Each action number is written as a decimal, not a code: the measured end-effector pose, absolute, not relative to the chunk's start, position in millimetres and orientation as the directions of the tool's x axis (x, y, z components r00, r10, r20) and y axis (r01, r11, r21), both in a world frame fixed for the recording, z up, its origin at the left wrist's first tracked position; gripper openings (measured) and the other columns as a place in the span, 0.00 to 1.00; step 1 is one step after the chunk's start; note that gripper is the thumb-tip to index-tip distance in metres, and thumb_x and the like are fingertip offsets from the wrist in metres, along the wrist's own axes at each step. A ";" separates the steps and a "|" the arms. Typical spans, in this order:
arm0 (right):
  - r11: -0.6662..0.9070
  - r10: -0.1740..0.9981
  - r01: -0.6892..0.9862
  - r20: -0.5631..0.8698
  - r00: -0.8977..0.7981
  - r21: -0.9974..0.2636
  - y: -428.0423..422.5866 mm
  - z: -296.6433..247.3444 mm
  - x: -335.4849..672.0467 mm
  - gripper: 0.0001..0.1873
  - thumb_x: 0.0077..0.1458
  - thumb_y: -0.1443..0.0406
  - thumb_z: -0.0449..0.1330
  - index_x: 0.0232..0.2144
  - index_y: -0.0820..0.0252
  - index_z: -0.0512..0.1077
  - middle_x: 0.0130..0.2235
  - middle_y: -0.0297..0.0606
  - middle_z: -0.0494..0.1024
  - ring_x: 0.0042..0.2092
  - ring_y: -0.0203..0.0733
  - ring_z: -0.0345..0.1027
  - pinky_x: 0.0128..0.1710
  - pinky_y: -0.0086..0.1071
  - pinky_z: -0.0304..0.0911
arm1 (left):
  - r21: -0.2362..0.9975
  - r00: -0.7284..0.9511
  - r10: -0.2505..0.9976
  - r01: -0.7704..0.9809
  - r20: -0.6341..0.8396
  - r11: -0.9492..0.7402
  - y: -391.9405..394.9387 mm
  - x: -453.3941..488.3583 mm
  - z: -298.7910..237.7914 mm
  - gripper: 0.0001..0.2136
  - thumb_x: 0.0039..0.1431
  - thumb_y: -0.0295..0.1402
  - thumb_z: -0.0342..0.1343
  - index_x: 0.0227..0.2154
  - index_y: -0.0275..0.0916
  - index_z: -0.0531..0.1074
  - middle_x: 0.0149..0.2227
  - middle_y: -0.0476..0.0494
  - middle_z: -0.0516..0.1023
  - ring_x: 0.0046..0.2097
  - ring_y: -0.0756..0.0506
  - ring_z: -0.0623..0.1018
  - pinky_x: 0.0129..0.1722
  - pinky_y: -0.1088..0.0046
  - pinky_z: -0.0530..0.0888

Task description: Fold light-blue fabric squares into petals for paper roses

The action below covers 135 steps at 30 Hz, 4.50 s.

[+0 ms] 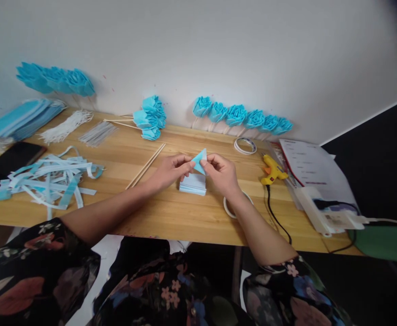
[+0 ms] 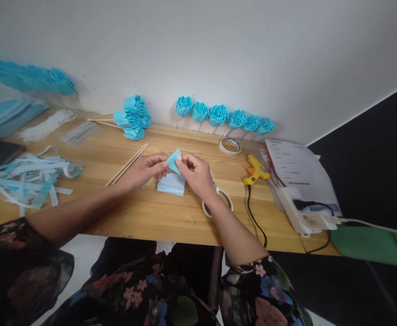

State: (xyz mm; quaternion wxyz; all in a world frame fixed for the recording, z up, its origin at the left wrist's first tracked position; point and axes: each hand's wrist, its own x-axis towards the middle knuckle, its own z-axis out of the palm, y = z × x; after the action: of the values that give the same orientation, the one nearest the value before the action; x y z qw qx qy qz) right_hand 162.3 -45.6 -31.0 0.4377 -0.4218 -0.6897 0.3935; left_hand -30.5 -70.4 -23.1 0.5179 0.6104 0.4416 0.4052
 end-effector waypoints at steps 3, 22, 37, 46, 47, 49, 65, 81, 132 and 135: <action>0.348 0.920 0.274 0.272 -0.281 -0.897 -49.2 -31.3 159.5 0.10 0.57 0.58 0.61 0.28 0.58 0.73 0.25 0.29 0.71 0.27 0.33 0.60 0.30 0.30 0.57 | 0.988 0.287 0.957 0.136 0.028 -0.070 -70.6 -30.0 -25.6 0.14 0.60 0.43 0.57 0.28 0.36 0.72 0.25 0.50 0.72 0.24 0.54 0.69 0.24 0.78 0.66; 0.690 0.708 0.354 0.485 -0.514 -0.632 -41.0 -23.5 173.5 0.11 0.58 0.68 0.63 0.41 0.44 0.78 0.61 0.34 0.71 0.64 0.50 0.62 0.64 0.55 0.56 | 0.973 0.241 0.967 -0.192 -0.080 0.128 -65.2 -30.2 -34.0 0.13 0.56 0.40 0.63 0.25 0.36 0.71 0.22 0.49 0.73 0.23 0.54 0.70 0.24 0.78 0.67; 0.473 0.838 0.274 0.333 -0.432 -0.837 -42.9 -28.6 166.9 0.06 0.59 0.59 0.63 0.35 0.54 0.74 0.41 0.36 0.80 0.44 0.41 0.74 0.50 0.40 0.67 | 0.997 0.223 0.974 0.045 0.052 -0.063 -68.3 -30.2 -27.4 0.14 0.58 0.40 0.60 0.22 0.37 0.70 0.21 0.51 0.71 0.22 0.54 0.68 0.23 0.79 0.65; 0.334 0.890 0.184 0.245 -0.385 -0.924 -41.3 -35.4 164.6 0.26 0.56 0.59 0.64 0.56 0.52 0.67 0.33 0.31 0.77 0.36 0.37 0.72 0.41 0.35 0.67 | 0.996 0.217 0.975 0.074 0.038 -0.056 -69.1 -29.8 -29.0 0.14 0.57 0.40 0.61 0.22 0.37 0.70 0.22 0.50 0.71 0.23 0.54 0.69 0.23 0.79 0.66; 0.328 0.891 0.188 0.238 -0.387 -0.926 -41.2 -35.6 164.3 0.27 0.56 0.59 0.64 0.57 0.52 0.67 0.33 0.30 0.77 0.36 0.37 0.71 0.41 0.35 0.66 | 0.996 0.221 0.975 0.073 0.038 -0.055 -68.9 -30.0 -30.3 0.14 0.57 0.41 0.61 0.23 0.37 0.71 0.22 0.50 0.71 0.23 0.54 0.69 0.22 0.79 0.66; 0.320 0.892 0.192 0.227 -0.390 -0.928 -41.6 -35.5 163.6 0.27 0.56 0.60 0.63 0.58 0.52 0.68 0.33 0.30 0.77 0.35 0.36 0.71 0.40 0.34 0.66 | 0.996 0.234 0.971 0.072 0.040 -0.058 -68.4 -30.5 -32.8 0.14 0.58 0.42 0.61 0.24 0.37 0.71 0.22 0.50 0.71 0.22 0.53 0.70 0.22 0.79 0.67; 0.313 0.890 0.194 0.215 -0.402 -0.930 -43.7 -33.4 165.2 0.15 0.54 0.55 0.66 0.41 0.54 0.78 0.33 0.32 0.77 0.35 0.37 0.70 0.39 0.33 0.67 | 0.997 0.327 0.944 0.074 -0.032 0.008 -70.3 -28.1 -28.8 0.14 0.55 0.40 0.63 0.22 0.37 0.69 0.20 0.51 0.70 0.21 0.54 0.69 0.19 0.80 0.67; 0.826 0.564 0.357 0.655 -0.503 -0.437 -43.1 -27.4 173.1 0.12 0.64 0.67 0.57 0.41 0.49 0.80 0.40 0.36 0.82 0.42 0.42 0.74 0.43 0.39 0.69 | 0.992 0.394 0.917 -0.075 -0.066 0.104 -68.6 -29.6 -29.8 0.14 0.55 0.41 0.64 0.25 0.36 0.71 0.22 0.50 0.74 0.21 0.55 0.70 0.20 0.80 0.68; 0.162 0.904 0.105 0.105 -0.415 -0.981 -44.8 -25.3 166.4 0.16 0.57 0.50 0.63 0.32 0.57 0.72 0.30 0.33 0.74 0.33 0.35 0.66 0.33 0.30 0.65 | 0.998 0.250 0.968 0.056 -0.005 -0.009 -63.5 -31.5 -30.1 0.10 0.59 0.35 0.59 0.25 0.36 0.69 0.21 0.51 0.73 0.20 0.54 0.71 0.21 0.80 0.68; 0.188 0.909 0.152 0.113 -0.401 -0.970 -44.4 -27.7 166.4 0.17 0.55 0.50 0.64 0.32 0.57 0.72 0.29 0.32 0.72 0.31 0.35 0.64 0.33 0.31 0.63 | 0.998 0.259 0.966 0.070 -0.016 -0.002 -63.2 -31.5 -32.1 0.10 0.58 0.35 0.60 0.26 0.36 0.70 0.21 0.51 0.73 0.21 0.54 0.71 0.21 0.80 0.69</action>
State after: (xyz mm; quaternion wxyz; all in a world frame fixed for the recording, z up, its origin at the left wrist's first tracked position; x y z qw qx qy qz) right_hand 166.4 -44.4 -27.7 0.3783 -0.3953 -0.6714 0.4999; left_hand -31.5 -63.2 -32.1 0.5452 0.5763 0.4493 0.4108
